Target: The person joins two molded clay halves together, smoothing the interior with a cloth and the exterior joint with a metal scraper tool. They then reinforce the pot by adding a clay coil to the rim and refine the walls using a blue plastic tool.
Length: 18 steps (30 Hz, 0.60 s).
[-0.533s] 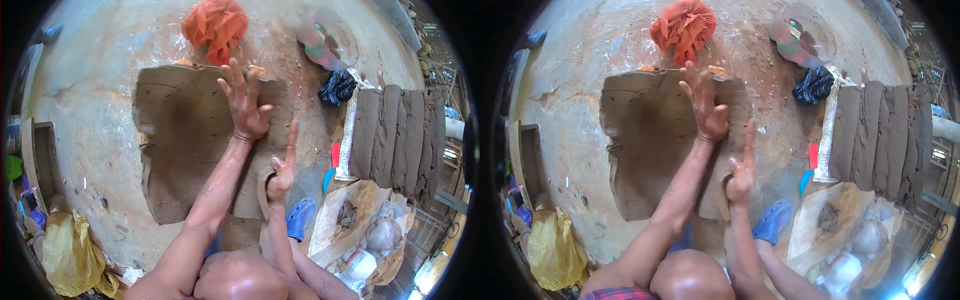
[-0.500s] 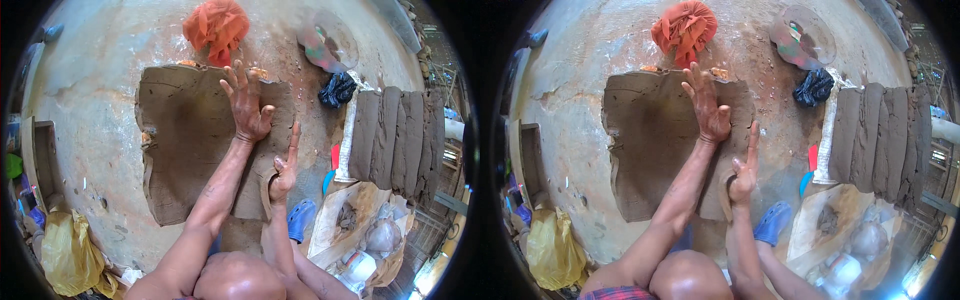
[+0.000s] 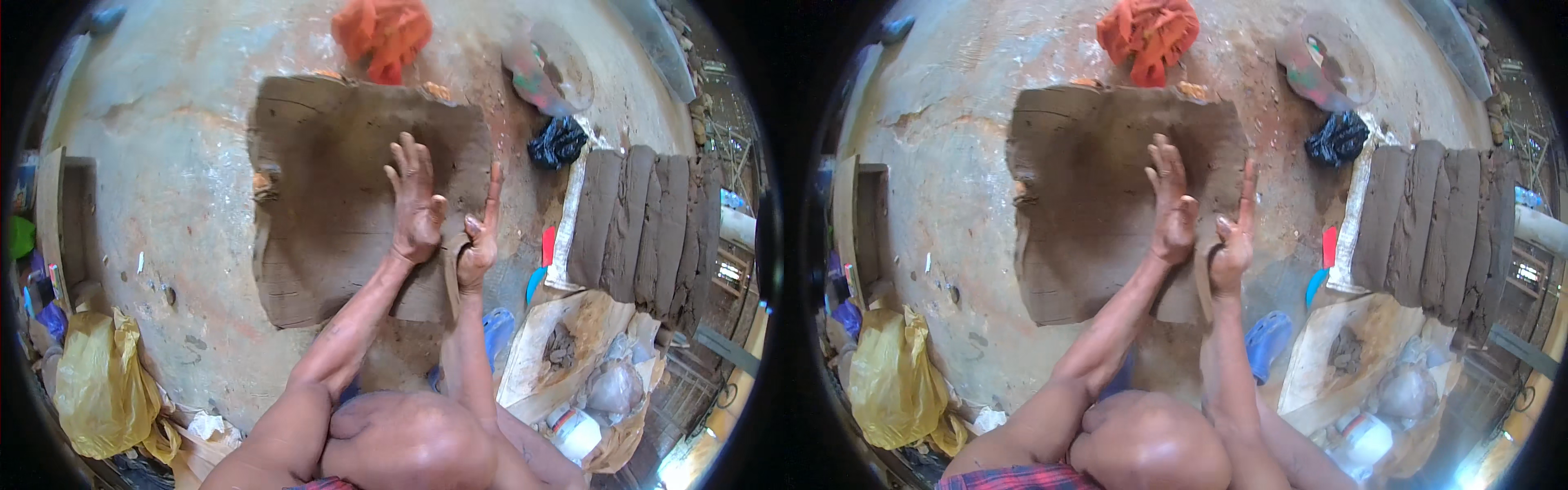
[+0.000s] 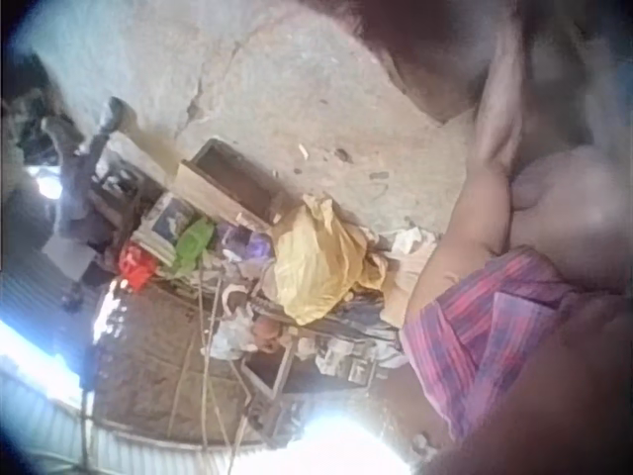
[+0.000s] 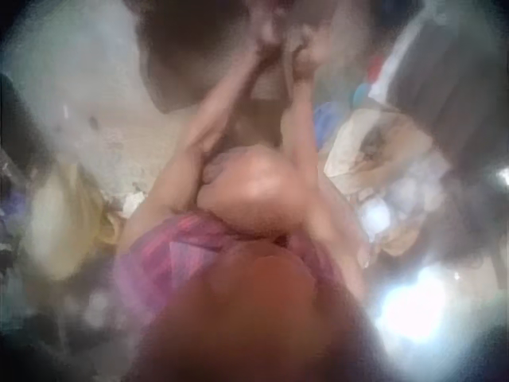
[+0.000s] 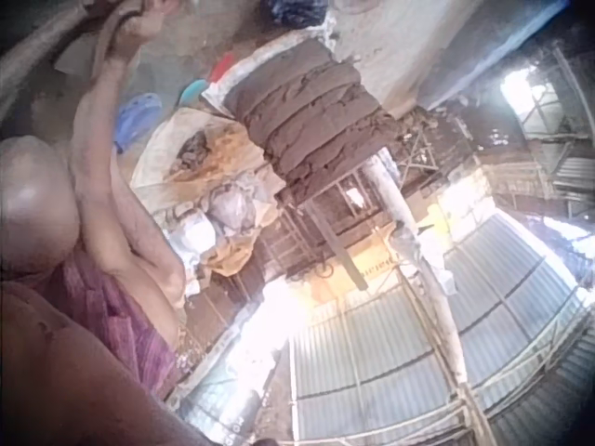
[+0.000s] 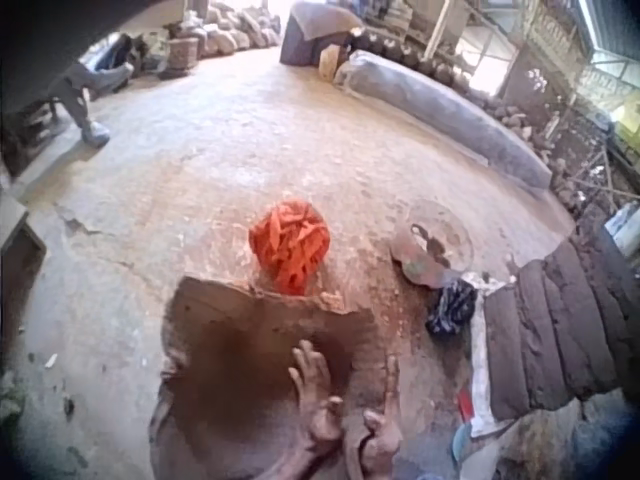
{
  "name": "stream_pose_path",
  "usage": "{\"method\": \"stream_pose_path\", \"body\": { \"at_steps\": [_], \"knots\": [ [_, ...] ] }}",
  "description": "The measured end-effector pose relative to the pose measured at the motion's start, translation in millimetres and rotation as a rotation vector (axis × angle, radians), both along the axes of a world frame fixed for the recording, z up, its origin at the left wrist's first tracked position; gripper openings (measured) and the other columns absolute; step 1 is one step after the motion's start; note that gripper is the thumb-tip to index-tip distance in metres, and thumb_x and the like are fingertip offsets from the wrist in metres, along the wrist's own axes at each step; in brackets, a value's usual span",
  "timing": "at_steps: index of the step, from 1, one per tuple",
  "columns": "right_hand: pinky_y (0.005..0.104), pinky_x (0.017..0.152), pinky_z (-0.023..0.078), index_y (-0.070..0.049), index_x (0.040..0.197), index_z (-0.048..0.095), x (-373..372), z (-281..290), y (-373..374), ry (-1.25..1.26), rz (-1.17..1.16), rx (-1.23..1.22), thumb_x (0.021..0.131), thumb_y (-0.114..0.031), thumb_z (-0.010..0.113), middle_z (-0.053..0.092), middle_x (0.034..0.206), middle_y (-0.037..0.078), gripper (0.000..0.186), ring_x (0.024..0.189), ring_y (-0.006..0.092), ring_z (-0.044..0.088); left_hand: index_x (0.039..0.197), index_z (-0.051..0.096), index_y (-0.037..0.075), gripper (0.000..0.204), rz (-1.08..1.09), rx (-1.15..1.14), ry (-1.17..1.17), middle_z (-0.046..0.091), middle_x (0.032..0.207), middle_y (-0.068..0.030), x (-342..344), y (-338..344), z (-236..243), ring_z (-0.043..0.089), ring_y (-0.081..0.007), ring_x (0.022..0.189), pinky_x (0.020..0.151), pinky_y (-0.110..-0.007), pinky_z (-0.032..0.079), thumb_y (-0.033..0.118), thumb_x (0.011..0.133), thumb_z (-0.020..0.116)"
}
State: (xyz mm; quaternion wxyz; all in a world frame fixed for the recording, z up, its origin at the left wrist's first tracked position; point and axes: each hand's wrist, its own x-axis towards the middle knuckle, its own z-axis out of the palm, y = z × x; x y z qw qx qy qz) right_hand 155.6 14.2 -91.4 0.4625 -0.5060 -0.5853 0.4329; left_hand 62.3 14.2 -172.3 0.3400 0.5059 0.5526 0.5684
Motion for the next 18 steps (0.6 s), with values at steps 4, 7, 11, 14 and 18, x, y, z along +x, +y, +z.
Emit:
{"method": "stream_pose_path", "body": {
  "at_steps": [4,7,11,14,18],
  "knots": [
    [0.0212,0.112,0.030,-0.002,0.167,0.025,17,-3,12,-0.102,0.097,0.098,0.083,-0.013,0.044,0.025,0.175,0.010,0.087,0.157,0.0162,0.024,0.170,0.001,0.013,0.093,0.047,0.112,-0.174,-0.007,0.176,-0.0205,-4,-15,38,-0.009,-0.0433,0.161,0.125,-0.063,-0.006,0.074,0.104,0.024],
    [0.0288,0.121,0.026,-0.003,0.167,0.026,11,1,12,-0.046,0.077,-0.025,0.086,-0.011,0.044,0.025,0.175,0.010,0.083,0.155,0.0190,0.029,0.171,0.003,0.014,0.091,0.076,0.354,-0.075,0.000,0.175,-0.0232,-42,-52,98,-0.002,-0.0436,0.162,0.126,-0.061,-0.002,0.069,0.105,0.035],
    [0.0283,0.112,0.037,-0.004,0.167,0.025,26,-3,17,0.217,0.083,-0.022,0.099,-0.023,0.045,0.024,0.175,0.010,0.073,0.147,0.0192,0.042,0.170,0.010,0.015,0.075,0.319,0.248,-0.083,0.013,0.174,-0.0222,-153,-88,132,0.014,-0.0341,0.162,0.130,-0.052,0.011,0.048,0.111,0.041],
    [0.0350,0.120,0.033,-0.007,0.166,0.026,43,-15,17,0.567,0.096,-0.348,0.110,-0.049,0.041,0.027,0.170,0.014,0.072,0.151,0.0264,0.036,0.169,0.016,0.009,0.067,0.362,-0.086,-0.362,0.019,0.174,-0.0171,-205,-111,95,0.018,-0.0284,0.161,0.131,-0.044,0.014,0.045,0.114,0.031],
    [0.0364,0.117,0.034,-0.002,0.160,0.035,140,-140,16,-0.771,0.006,0.293,0.111,-0.056,0.038,0.038,0.154,0.015,0.072,0.136,0.0245,0.044,0.167,0.020,0.003,0.081,0.255,-0.305,-0.769,0.021,0.174,-0.0123,-167,-111,43,0.019,-0.0247,0.161,0.131,-0.037,0.011,0.061,0.111,0.023]
  ]
}}
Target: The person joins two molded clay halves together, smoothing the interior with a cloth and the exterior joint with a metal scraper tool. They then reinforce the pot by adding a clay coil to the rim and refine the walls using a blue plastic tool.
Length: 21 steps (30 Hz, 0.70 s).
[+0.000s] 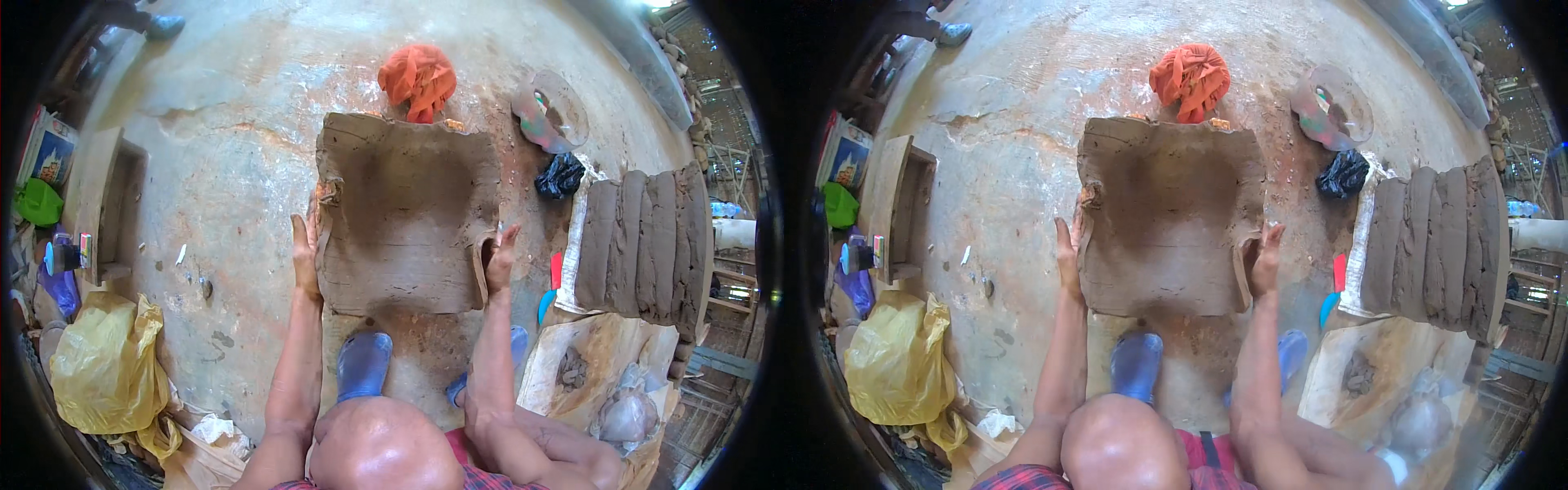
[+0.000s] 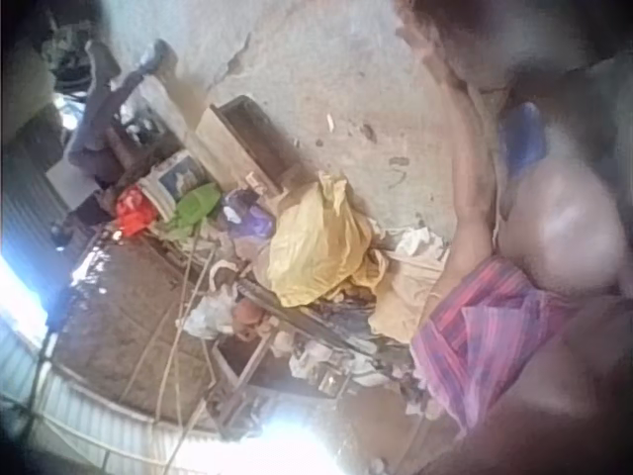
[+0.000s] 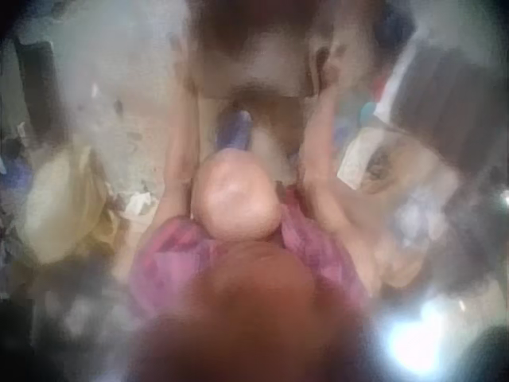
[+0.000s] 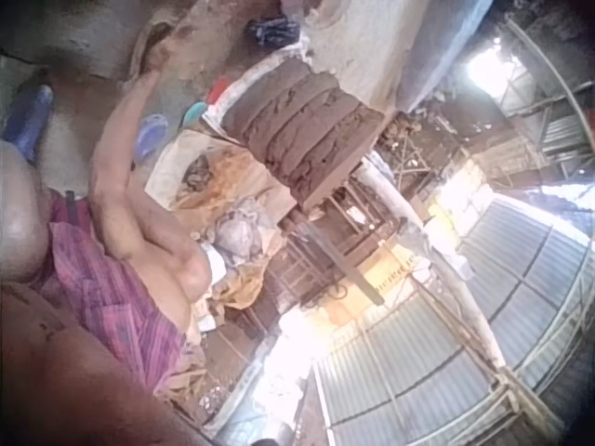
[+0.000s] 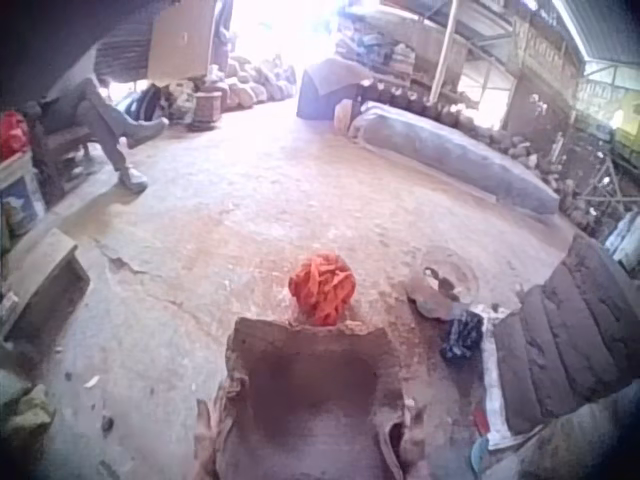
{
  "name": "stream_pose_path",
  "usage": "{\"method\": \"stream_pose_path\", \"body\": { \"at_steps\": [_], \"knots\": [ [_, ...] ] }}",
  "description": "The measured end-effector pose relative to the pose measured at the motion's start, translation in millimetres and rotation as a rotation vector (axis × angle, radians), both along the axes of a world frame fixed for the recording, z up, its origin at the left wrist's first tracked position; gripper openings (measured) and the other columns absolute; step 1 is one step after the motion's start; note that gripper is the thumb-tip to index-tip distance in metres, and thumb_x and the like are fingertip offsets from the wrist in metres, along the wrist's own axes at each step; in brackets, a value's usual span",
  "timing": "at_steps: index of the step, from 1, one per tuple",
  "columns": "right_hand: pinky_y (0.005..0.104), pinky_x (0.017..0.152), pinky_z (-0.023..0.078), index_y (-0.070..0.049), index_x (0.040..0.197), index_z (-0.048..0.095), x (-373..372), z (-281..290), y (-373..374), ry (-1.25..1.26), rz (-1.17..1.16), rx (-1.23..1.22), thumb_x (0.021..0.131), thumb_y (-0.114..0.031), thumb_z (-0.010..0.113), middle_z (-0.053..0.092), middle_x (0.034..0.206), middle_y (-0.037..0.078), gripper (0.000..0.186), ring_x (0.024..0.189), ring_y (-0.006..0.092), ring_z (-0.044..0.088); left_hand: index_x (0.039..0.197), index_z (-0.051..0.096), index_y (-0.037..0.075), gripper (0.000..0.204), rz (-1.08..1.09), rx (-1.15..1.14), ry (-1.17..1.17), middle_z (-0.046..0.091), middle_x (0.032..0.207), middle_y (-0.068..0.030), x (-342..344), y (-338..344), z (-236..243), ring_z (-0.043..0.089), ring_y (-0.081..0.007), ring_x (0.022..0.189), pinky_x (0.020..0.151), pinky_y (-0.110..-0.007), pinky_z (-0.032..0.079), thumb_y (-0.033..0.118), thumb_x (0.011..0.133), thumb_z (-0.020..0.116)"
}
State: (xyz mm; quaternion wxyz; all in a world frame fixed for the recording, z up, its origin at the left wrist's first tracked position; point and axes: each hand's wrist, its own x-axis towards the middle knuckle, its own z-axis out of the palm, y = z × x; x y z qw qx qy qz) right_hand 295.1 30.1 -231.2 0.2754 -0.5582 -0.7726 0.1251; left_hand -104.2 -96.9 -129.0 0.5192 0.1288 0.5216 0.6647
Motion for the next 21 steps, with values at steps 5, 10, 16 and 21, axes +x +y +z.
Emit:
{"method": "stream_pose_path", "body": {
  "at_steps": [5,10,16,21],
  "knots": [
    [0.0332,0.099,0.044,0.006,0.146,0.054,-26,24,-9,0.904,0.129,-0.658,0.108,-0.065,0.038,0.059,0.112,0.005,0.082,0.102,0.0168,0.055,0.167,0.020,0.003,0.081,0.019,0.154,-0.222,0.023,0.174,-0.0106,10,-21,18,0.020,-0.0239,0.160,0.130,-0.037,0.014,0.062,0.111,0.024],
    [0.0323,0.101,0.048,0.004,0.148,0.054,-32,128,-22,0.897,-0.195,-0.843,0.108,-0.068,0.032,0.068,0.133,0.012,0.085,0.118,0.0191,0.064,0.169,0.017,0.009,0.075,0.043,0.127,-0.258,0.020,0.175,-0.0091,61,-80,-6,0.019,-0.0247,0.160,0.130,-0.038,0.015,0.057,0.113,0.023],
    [0.0375,0.075,0.053,-0.001,0.119,0.066,-143,204,-57,0.369,-0.348,0.140,0.105,-0.019,0.058,0.071,0.099,0.012,0.024,0.086,0.0245,0.067,0.170,0.013,0.017,0.073,0.019,-0.005,-0.134,0.013,0.176,-0.0095,37,-76,-4,0.017,-0.0295,0.161,0.130,-0.044,0.013,0.060,0.112,0.020],
    [0.0459,0.063,0.054,-0.013,0.112,0.066,-184,68,-98,-0.099,0.099,0.025,0.098,-0.013,0.067,0.068,0.079,0.010,0.014,0.075,0.0319,0.070,0.168,0.018,0.007,0.085,0.076,0.005,-0.213,0.029,0.170,-0.0138,35,-22,-14,0.034,-0.0289,0.153,0.124,-0.042,0.028,0.068,0.109,0.024]
  ]
}}
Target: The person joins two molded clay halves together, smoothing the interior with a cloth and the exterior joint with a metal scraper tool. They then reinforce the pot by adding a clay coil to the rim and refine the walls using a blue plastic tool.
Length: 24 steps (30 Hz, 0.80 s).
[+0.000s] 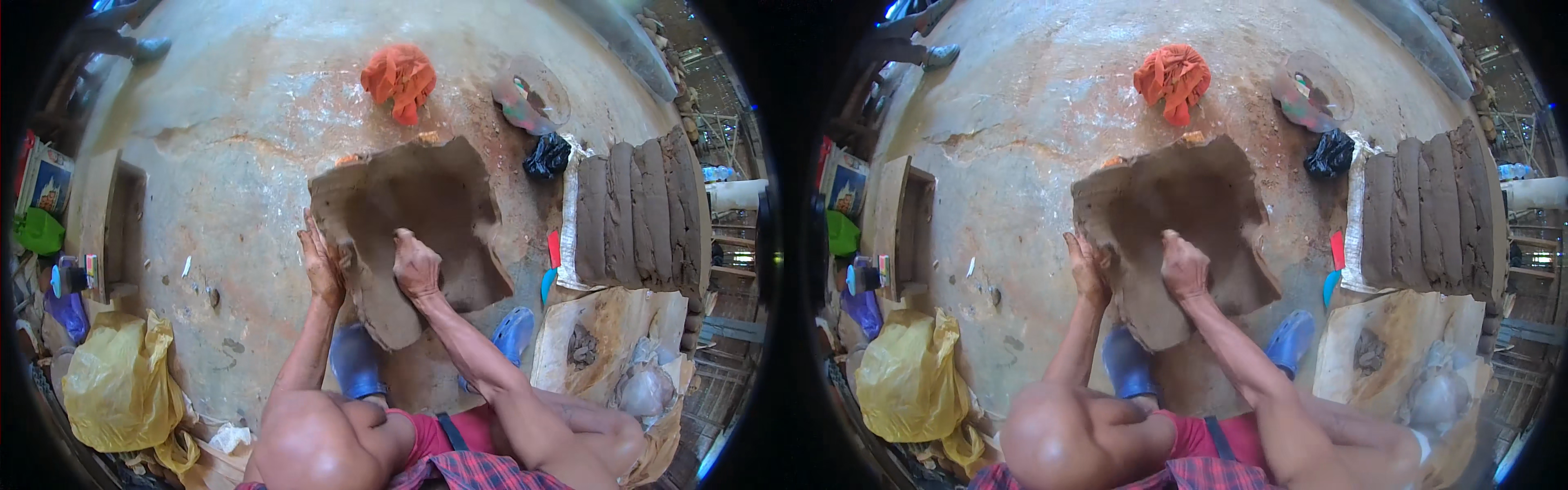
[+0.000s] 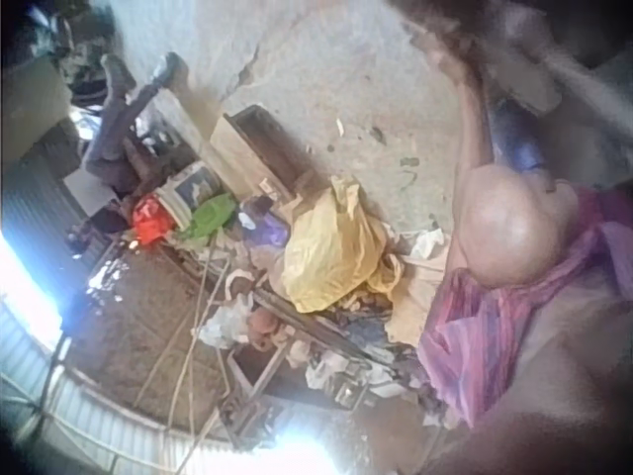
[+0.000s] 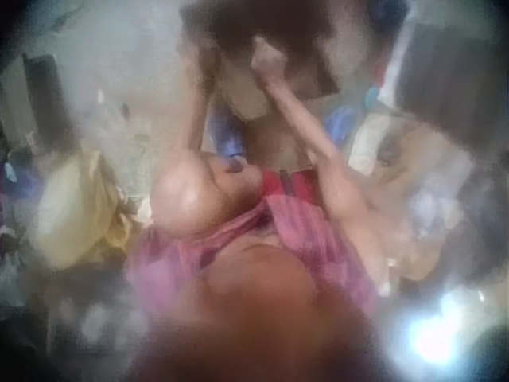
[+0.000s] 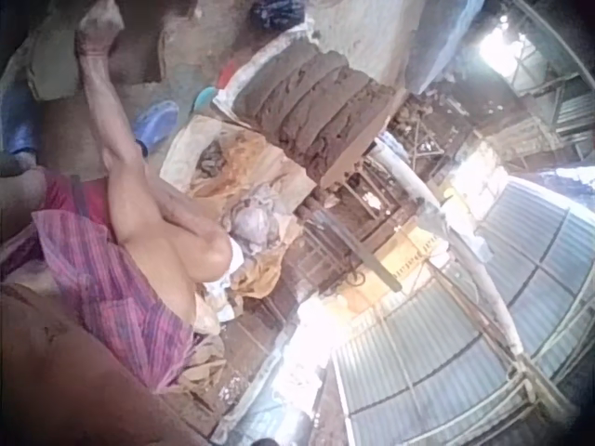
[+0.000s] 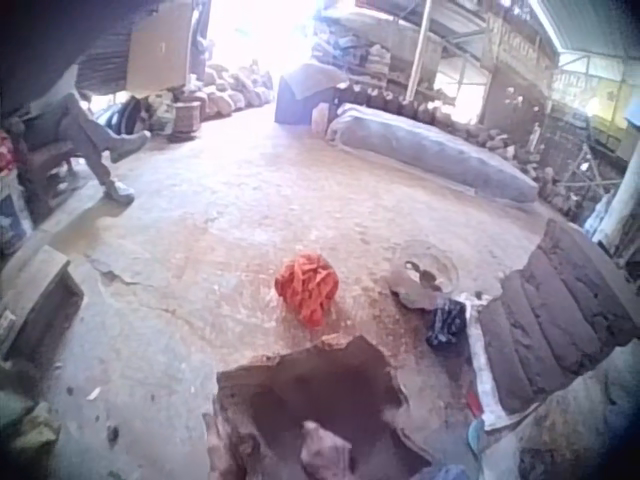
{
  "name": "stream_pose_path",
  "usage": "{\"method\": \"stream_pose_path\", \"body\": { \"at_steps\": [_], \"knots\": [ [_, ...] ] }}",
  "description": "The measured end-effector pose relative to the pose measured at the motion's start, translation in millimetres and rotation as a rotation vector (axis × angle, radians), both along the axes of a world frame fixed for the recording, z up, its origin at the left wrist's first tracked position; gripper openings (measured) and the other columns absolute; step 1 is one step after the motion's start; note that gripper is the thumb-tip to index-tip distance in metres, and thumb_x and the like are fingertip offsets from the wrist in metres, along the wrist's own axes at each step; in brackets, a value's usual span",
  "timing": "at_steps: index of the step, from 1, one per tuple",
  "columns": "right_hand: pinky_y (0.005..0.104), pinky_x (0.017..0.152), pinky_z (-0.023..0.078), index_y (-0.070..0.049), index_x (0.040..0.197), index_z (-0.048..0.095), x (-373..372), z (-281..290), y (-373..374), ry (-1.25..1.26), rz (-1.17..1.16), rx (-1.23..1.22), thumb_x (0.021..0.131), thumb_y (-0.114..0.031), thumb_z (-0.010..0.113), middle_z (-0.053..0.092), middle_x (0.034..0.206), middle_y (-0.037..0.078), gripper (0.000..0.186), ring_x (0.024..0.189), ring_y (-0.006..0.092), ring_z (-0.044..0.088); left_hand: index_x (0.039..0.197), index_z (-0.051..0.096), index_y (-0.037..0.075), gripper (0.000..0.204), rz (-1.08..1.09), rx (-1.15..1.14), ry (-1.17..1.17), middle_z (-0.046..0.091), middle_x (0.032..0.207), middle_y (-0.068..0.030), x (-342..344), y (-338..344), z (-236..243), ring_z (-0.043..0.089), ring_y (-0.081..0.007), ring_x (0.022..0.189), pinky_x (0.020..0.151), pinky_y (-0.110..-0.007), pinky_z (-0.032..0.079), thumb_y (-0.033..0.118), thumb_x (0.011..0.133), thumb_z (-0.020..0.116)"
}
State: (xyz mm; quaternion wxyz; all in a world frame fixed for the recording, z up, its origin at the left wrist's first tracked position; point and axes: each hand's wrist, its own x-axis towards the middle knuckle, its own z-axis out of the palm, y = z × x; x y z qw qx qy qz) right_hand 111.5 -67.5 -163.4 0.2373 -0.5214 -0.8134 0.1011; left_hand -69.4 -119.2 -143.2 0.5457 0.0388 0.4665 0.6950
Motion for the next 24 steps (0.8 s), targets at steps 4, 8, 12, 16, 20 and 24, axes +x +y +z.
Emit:
{"method": "stream_pose_path", "body": {
  "at_steps": [4,8,12,16,20,24],
  "knots": [
    [0.0487,0.060,0.054,-0.015,0.119,0.062,-22,13,29,0.179,-0.134,0.111,0.099,-0.015,0.066,0.069,0.077,0.011,0.021,0.069,0.0357,0.069,0.165,0.026,0.006,0.091,0.104,-0.101,0.034,0.054,0.148,-0.0099,-1,14,-21,0.055,-0.0202,0.126,0.103,-0.037,0.046,0.074,0.105,0.030],
    [0.0465,0.062,0.055,-0.012,0.116,0.066,-37,-28,34,0.122,-0.044,0.088,0.092,-0.011,0.071,0.071,0.078,0.012,0.025,0.069,0.0340,0.071,0.155,0.042,0.007,0.073,0.028,-0.196,-0.025,0.056,0.104,-0.0008,-19,-10,-76,0.054,-0.0127,0.089,0.078,-0.030,0.048,0.063,0.110,0.031],
    [0.0451,0.075,0.057,-0.007,0.120,0.068,-60,8,55,0.408,-0.047,0.195,0.090,-0.004,0.067,0.073,0.100,0.017,0.030,0.087,0.0335,0.073,0.158,0.032,0.007,0.063,-0.065,-0.113,0.375,0.037,0.120,-0.0031,-25,-17,-67,0.034,-0.0159,0.107,0.092,-0.031,0.033,0.052,0.114,0.028],
    [0.0489,0.084,0.054,-0.007,0.126,0.062,-34,-68,70,0.161,0.050,0.319,0.099,-0.010,0.063,0.069,0.104,0.017,0.027,0.097,0.0383,0.069,0.169,0.007,0.007,0.068,-0.078,0.061,0.345,0.013,0.176,-0.0110,0,15,-13,0.011,-0.0239,0.161,0.131,-0.035,0.009,0.045,0.116,0.022],
    [0.0578,0.113,0.038,-0.003,0.144,0.050,-69,-2,76,0.245,0.092,0.457,0.108,-0.030,0.053,0.059,0.136,0.022,0.045,0.135,0.0416,0.054,0.170,0.002,0.008,0.066,-0.028,0.048,0.095,0.008,0.177,-0.0102,-10,4,-1,0.010,-0.0228,0.161,0.131,-0.035,0.009,0.040,0.116,0.024],
    [0.0603,0.125,0.019,0.000,0.152,0.042,-86,-15,110,0.186,0.319,0.373,0.112,-0.048,0.029,0.047,0.155,0.024,0.064,0.151,0.0427,0.037,0.170,0.001,0.010,0.065,-0.059,0.045,0.228,0.007,0.177,-0.0093,-6,13,-12,0.008,-0.0218,0.161,0.131,-0.035,0.008,0.037,0.116,0.024]
  ]
}}
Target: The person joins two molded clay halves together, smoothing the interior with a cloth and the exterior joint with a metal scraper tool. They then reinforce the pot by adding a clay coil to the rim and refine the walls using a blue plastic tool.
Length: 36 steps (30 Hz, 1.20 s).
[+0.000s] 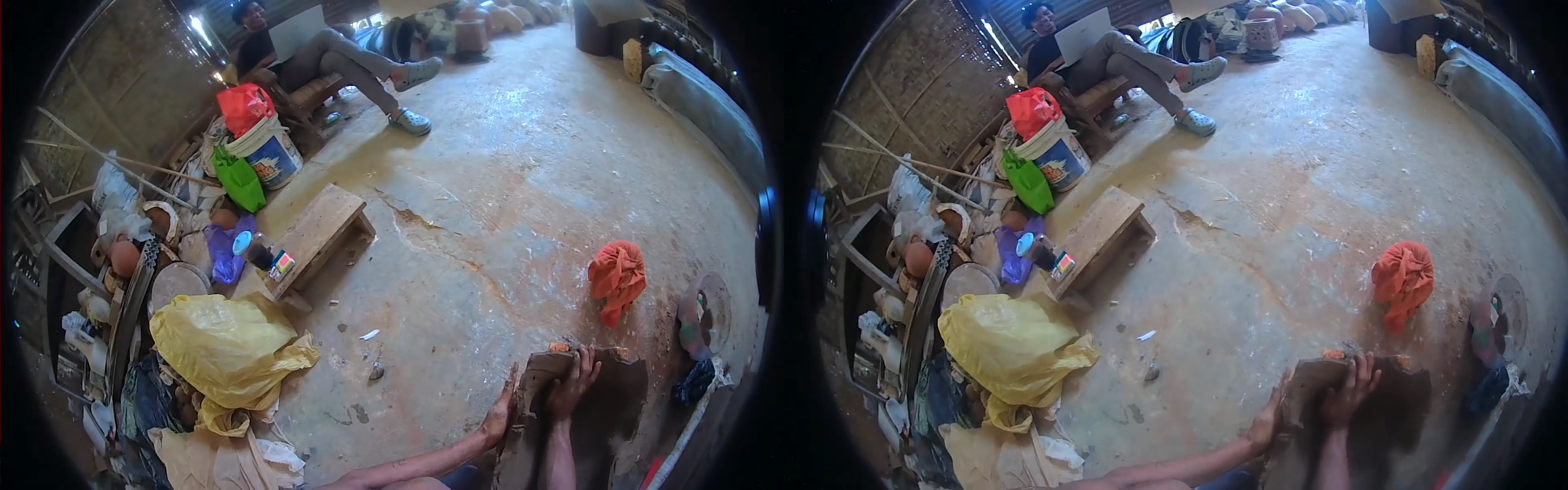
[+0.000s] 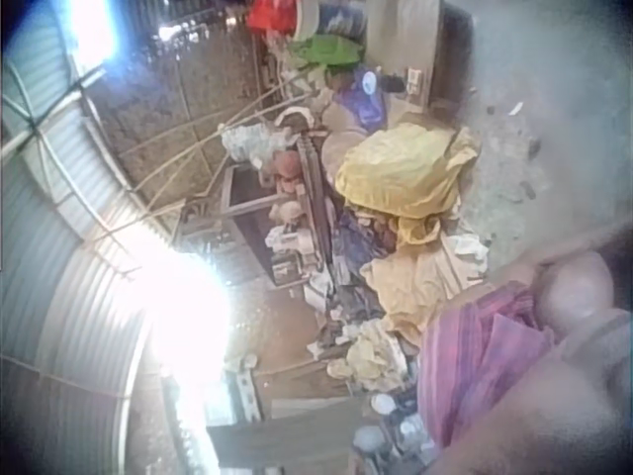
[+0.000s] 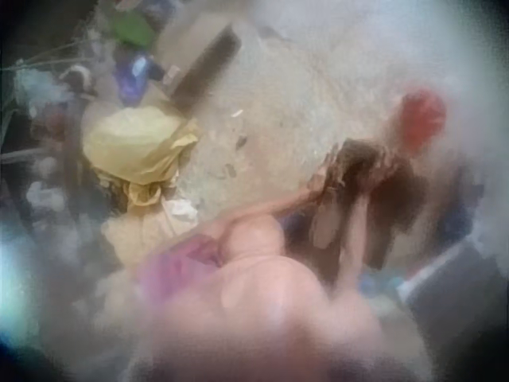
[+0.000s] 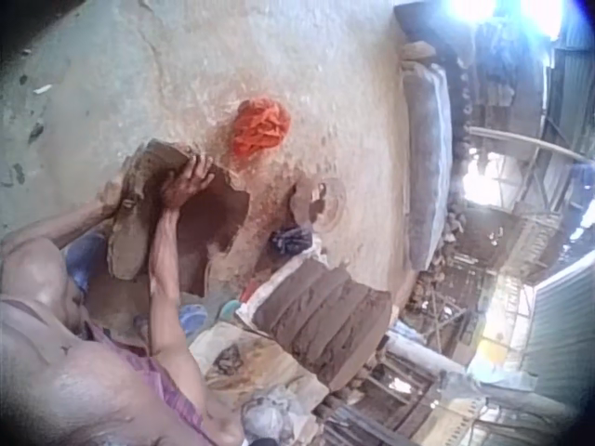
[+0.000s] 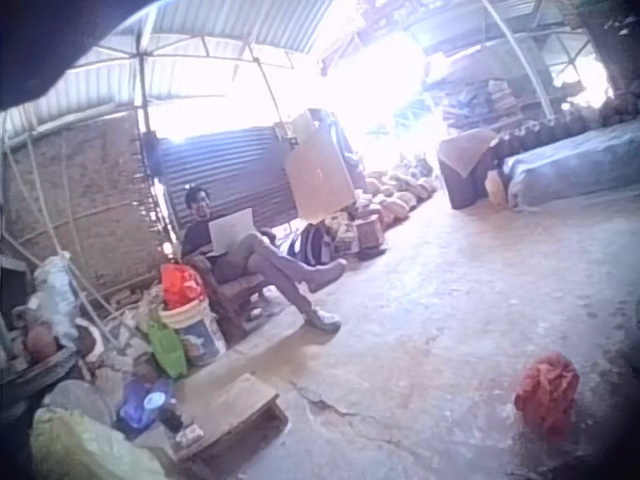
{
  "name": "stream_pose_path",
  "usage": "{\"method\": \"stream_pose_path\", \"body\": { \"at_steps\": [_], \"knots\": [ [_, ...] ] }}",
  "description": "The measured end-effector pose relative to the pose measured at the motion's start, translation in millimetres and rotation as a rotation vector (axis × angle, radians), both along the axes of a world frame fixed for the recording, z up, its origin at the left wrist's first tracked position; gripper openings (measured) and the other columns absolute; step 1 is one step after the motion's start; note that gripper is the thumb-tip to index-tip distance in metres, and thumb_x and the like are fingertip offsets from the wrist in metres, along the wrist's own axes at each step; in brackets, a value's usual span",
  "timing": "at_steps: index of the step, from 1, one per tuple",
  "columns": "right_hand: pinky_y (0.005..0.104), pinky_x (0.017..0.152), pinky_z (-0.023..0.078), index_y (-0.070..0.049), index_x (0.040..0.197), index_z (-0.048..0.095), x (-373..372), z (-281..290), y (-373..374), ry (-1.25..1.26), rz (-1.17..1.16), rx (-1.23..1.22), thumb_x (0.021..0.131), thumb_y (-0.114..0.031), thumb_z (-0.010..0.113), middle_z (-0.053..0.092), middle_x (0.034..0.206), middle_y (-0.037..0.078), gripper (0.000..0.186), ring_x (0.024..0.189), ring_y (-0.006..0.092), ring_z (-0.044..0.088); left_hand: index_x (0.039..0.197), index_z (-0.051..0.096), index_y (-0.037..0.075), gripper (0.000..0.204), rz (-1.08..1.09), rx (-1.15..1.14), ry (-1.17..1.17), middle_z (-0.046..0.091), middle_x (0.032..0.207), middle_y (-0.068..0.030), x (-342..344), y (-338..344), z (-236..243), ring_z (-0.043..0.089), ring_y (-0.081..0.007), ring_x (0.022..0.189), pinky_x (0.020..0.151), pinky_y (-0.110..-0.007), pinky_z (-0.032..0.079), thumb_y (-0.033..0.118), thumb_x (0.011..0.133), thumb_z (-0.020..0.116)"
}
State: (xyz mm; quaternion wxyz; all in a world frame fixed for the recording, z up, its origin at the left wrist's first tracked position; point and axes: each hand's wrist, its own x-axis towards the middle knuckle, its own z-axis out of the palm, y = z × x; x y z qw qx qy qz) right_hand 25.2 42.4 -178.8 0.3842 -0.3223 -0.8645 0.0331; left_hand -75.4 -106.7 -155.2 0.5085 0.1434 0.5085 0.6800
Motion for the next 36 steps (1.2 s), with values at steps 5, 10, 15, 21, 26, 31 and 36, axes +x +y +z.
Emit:
{"method": "stream_pose_path", "body": {
  "at_steps": [5,10,15,21,26,31,36],
  "knots": [
    [0.0622,0.123,0.022,-0.004,0.155,0.039,6,14,-4,0.048,-0.025,-0.086,0.112,-0.051,0.028,0.049,0.155,0.021,0.065,0.147,0.0437,0.043,0.170,0.002,0.009,0.064,0.002,0.011,-0.029,0.006,0.177,-0.0089,3,3,3,0.009,-0.0216,0.161,0.131,-0.034,0.007,0.037,0.116,0.023],
    [0.0618,0.122,0.024,-0.004,0.151,0.043,-10,-5,13,0.096,-0.029,0.066,0.111,-0.055,0.026,0.053,0.149,0.020,0.066,0.145,0.0414,0.046,0.169,0.004,0.005,0.063,-0.003,0.029,-0.054,0.008,0.177,-0.0076,-5,-5,19,0.011,-0.0209,0.161,0.131,-0.034,0.007,0.037,0.117,0.019],
    [0.0604,0.118,0.030,-0.007,0.146,0.051,-4,2,11,0.254,-0.067,0.060,0.109,-0.064,0.024,0.056,0.145,0.018,0.073,0.141,0.0395,0.050,0.166,0.014,-0.002,0.064,0.105,-0.227,-0.229,0.016,0.174,-0.0139,-4,10,100,0.015,-0.0265,0.160,0.131,-0.036,0.015,0.038,0.116,0.021],
    [0.0560,0.109,0.040,-0.006,0.136,0.062,-32,14,32,0.249,-0.085,0.055,0.108,-0.066,0.029,0.061,0.138,0.015,0.074,0.133,0.0366,0.056,0.163,0.025,0.001,0.065,-0.039,-0.466,0.066,0.039,0.158,-0.0182,-37,-34,-39,0.045,-0.0316,0.136,0.110,-0.039,0.041,0.042,0.113,0.031],
    [0.0522,0.111,0.042,0.000,0.150,0.045,-23,71,36,0.504,0.006,-0.013,0.113,-0.048,0.030,0.054,0.146,0.023,0.063,0.136,0.0398,0.051,0.145,0.055,0.003,0.065,0.034,-0.381,-0.061,0.066,0.127,-0.0102,-30,-12,-30,0.063,-0.0192,0.109,0.091,-0.036,0.054,0.055,0.112,0.036],
    [0.0538,0.108,0.046,0.002,0.144,0.051,-26,74,79,0.571,0.086,-0.069,0.112,-0.047,0.034,0.057,0.139,0.026,0.060,0.131,0.0441,0.055,0.138,0.061,0.006,0.052,-0.080,-0.254,0.020,0.068,0.122,-0.0065,-15,3,-30,0.067,-0.0205,0.102,0.085,-0.037,0.057,0.046,0.111,0.040],
    [0.0536,0.104,0.047,0.002,0.133,0.059,-47,53,81,0.460,0.094,-0.189,0.111,-0.053,0.033,0.062,0.126,0.025,0.064,0.122,0.0457,0.059,0.134,0.062,0.003,0.047,-0.037,-0.073,-0.107,0.069,0.121,-0.0088,-22,11,8,0.068,-0.0198,0.103,0.086,-0.037,0.057,0.038,0.110,0.043]
  ]
}}
